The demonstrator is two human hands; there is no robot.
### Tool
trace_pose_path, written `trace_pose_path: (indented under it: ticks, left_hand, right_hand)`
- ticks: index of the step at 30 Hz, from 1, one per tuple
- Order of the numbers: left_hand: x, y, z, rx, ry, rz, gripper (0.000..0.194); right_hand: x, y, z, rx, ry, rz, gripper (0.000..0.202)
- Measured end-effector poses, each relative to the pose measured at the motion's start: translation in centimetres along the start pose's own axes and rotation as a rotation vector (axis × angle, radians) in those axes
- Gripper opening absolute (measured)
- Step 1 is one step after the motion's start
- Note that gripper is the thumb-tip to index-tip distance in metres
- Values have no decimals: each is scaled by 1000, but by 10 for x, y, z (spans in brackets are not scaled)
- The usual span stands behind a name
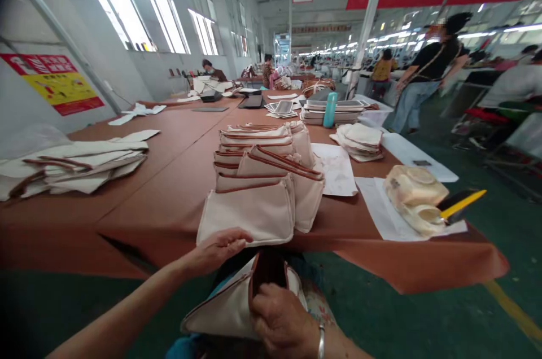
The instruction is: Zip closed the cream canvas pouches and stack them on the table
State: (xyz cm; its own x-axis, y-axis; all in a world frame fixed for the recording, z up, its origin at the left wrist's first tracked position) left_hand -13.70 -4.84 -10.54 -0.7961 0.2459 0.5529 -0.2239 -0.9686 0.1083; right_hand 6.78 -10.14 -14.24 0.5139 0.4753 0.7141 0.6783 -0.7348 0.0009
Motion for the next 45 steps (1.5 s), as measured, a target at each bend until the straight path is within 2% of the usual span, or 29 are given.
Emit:
trace_pose_path:
  ticks: [2, 5, 9, 12, 15, 17, 21, 24, 28, 30, 34, 39, 42, 45]
  left_hand:
    - [1, 0, 18, -64, 67, -150, 51]
    - [4, 0, 45, -143, 163, -343, 57]
    - [12, 0, 79, -275, 305, -391, 46]
    - [15, 2, 92, -213, 380, -428, 45]
    - [15, 6, 96, -92, 429, -476, 45]
    - [14, 9, 97, -66, 416, -464, 44]
    - [7, 15, 107, -89, 278, -396, 41]
    - [3, 18, 121, -116, 220, -343, 36]
    - [7, 19, 138, -59, 228, -295, 26]
    - [9, 18, 143, -7, 261, -321, 20]
    - [10, 14, 146, 29, 229, -355, 14]
    - [9, 8, 147, 25, 200, -309, 16]
    - [10, 5, 145, 37, 228, -335, 19]
    - [11, 2, 144, 7, 230, -348, 30]
  right_hand:
    - [19, -1, -13, 88, -107, 40, 17]
    - [60, 1, -34, 220, -334, 93, 18]
    - [108, 7, -54, 252, -407, 96, 27]
    - [125, 7, -61, 255, -423, 122, 31]
    - [130, 8, -55, 205, -471, 184, 29]
    - [130, 11, -46, 143, -490, 212, 26]
    - [135, 19, -37, -11, -600, 121, 5]
    - [140, 21, -39, -62, -715, 79, 17]
    - [143, 18, -41, -35, -598, 147, 17]
    - [142, 17, -41, -11, -551, 144, 18]
    - [140, 17, -42, 28, -452, 257, 21]
    - [132, 20, -37, -13, -613, 246, 24]
    - [127, 19, -34, 8, -712, 252, 23]
    - [125, 16, -35, 37, -643, 315, 19]
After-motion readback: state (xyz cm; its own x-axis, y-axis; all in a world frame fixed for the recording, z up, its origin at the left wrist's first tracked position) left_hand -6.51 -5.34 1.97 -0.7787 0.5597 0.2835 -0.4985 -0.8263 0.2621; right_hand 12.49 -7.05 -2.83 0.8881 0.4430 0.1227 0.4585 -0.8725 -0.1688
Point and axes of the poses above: each hand's wrist, its own y-axis away from the middle knuckle, its own x-axis out of the back of the hand, z = x × y, the point moved 2 cm from there along -y, towards the middle knuckle, and after that the axes turned 12 degrees about z, right-handed, at the moved point
